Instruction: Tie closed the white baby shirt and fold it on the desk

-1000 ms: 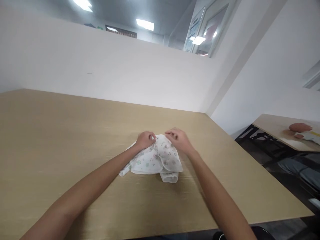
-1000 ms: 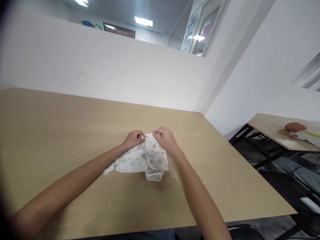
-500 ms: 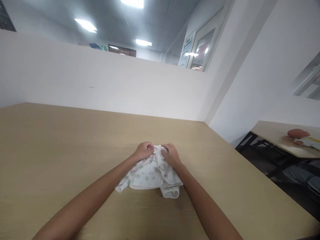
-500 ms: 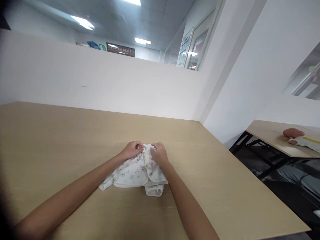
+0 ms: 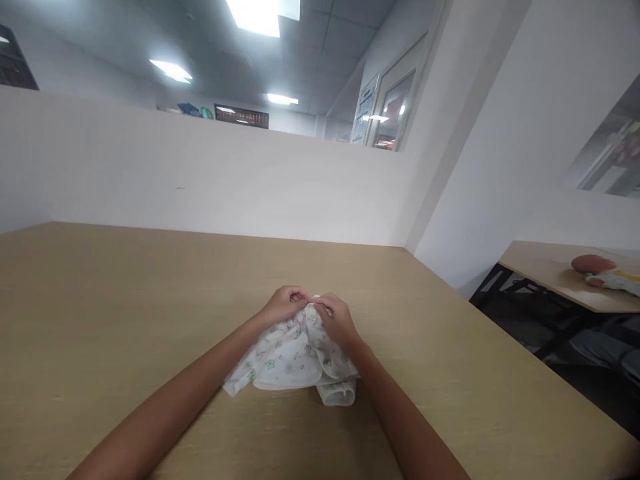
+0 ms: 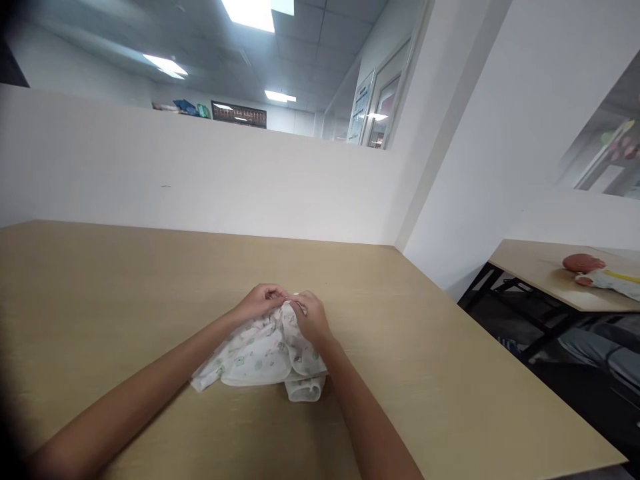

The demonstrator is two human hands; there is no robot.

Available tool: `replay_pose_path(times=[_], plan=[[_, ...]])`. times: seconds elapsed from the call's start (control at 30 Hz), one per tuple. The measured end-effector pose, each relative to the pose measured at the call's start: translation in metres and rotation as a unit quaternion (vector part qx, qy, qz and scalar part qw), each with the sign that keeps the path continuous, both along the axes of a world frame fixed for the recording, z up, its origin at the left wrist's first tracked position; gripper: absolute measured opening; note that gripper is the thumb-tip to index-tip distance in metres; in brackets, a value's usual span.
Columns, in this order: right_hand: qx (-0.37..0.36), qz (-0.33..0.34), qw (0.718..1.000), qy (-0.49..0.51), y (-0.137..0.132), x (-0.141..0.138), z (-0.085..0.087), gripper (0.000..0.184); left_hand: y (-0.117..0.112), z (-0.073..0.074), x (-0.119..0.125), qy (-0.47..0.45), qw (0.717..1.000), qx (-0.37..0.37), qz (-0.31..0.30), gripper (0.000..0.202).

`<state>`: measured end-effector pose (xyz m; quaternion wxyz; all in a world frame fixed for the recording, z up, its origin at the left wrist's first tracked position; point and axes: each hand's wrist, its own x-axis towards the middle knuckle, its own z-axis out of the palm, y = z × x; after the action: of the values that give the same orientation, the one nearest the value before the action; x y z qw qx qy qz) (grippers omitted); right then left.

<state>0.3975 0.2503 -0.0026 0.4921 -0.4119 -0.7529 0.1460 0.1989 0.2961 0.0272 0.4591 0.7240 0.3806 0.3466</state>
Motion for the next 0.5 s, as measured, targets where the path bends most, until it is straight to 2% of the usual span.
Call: replay_pose_path(times=[0.1,0.23,0.37,0.5], plan=[[-0.006,-0.019,0.998,0.062,0.001,-0.007,-0.005,0.019,-0.002,0.001,-0.001,-0.007,0.999,-0.047,-0.025,0.048],[-0.038,-0.041,0.992,0.111,0.002,-0.010,-0.013,0.020,0.001,-0.012,-0.001,-0.044,0.994,-0.091,-0.035,0.053],[-0.072,-0.037,0.988,0.128,0.001,-0.009,-0.015,0.021,0.004,-0.024,-0.001,-0.064,0.990,-0.124,-0.037,0.050],[-0.078,-0.019,0.990,0.119,0.001,-0.009,-0.014,0.021,0.004,-0.025,-0.003,-0.065,0.984,-0.164,-0.034,0.053]])
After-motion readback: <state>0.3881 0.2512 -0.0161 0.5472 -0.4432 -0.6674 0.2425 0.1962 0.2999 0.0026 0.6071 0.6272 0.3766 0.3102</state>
